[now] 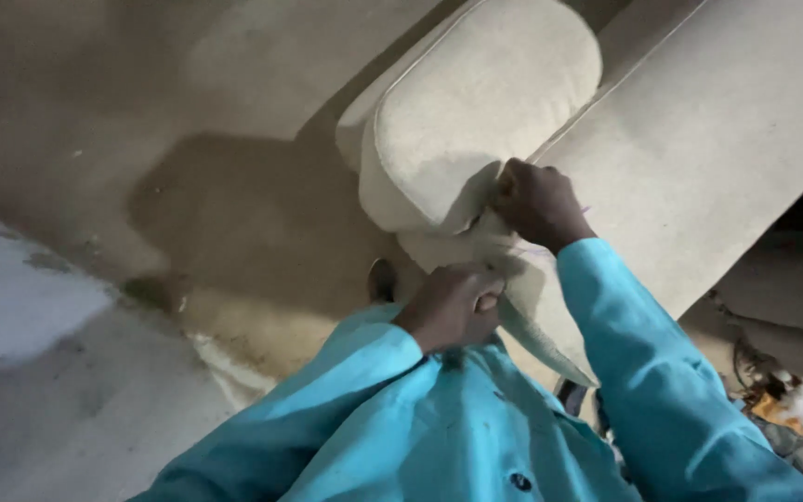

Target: Hand-sewing fabric onto a furniture component and fitting it onto a larger frame.

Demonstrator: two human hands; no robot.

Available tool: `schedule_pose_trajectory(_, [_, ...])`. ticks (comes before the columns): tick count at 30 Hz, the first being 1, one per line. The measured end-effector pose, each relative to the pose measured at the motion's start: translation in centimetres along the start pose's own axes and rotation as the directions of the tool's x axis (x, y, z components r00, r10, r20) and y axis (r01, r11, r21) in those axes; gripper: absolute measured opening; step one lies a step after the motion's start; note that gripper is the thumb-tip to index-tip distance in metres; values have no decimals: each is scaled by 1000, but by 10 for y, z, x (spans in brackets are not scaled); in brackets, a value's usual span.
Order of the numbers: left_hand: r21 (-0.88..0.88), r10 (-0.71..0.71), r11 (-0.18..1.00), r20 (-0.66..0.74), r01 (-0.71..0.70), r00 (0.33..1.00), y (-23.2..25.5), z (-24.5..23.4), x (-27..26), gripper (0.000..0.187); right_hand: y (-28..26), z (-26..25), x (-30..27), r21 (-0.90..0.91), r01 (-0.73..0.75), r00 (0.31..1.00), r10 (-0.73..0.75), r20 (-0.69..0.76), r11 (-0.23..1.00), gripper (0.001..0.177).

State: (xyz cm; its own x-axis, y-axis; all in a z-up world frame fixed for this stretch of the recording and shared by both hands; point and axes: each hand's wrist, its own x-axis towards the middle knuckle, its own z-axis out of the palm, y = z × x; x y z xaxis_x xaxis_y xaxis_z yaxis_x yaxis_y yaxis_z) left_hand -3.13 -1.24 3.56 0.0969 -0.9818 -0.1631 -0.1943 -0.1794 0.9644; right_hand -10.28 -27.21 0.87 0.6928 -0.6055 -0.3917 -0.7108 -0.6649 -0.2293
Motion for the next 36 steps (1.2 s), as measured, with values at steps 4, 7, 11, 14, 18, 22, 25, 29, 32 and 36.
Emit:
schedule_pose_trajectory(4, [209,1,978,110,-24,994,32,-2,-1,7,-15,-13,-1,34,-16,993,12,120,999,29])
schedule_pose_trajectory(7, [305,-47,952,185,-12,982,38,-2,1,12,-18,-13,1,77,-75,987,63,150,994,32])
schedule_pose_trajectory(11, [388,-38,920,239,-60,970,43,0,11,25,-9,-4,33,46,-78,965,63,255,996,39])
schedule_pose_trajectory(14, [503,40,846,268,-176,963,62,-10,9,36,0,8,33,24,-45,964,37,263,999,37])
schedule_pose_trajectory(18, [609,-165,791,300,-56,939,84,3,9,39,-5,1,18,-11,6,957,-3,289,1000,35])
schedule_pose_trajectory(22, [684,-38,695,345,-223,938,79,0,-3,46,-37,-54,-27,-22,-10,960,16,279,1000,32])
schedule_pose_trajectory(25, [715,202,673,71,-191,977,42,-16,7,27,-36,-58,-40,-67,66,991,-57,125,996,31])
schedule_pose_trajectory(29, [693,305,721,-306,-8,902,-31,-46,18,45,-20,-31,-39,-101,103,989,-112,-95,990,20])
schedule_pose_trajectory(32, [756,244,655,-228,13,942,-47,-45,24,52,-15,-4,-25,16,96,995,-96,-29,995,26])
schedule_pose_trajectory(36, [792,292,611,-234,7,927,-59,-36,40,28,-21,-15,-26,23,93,995,-93,19,995,32])
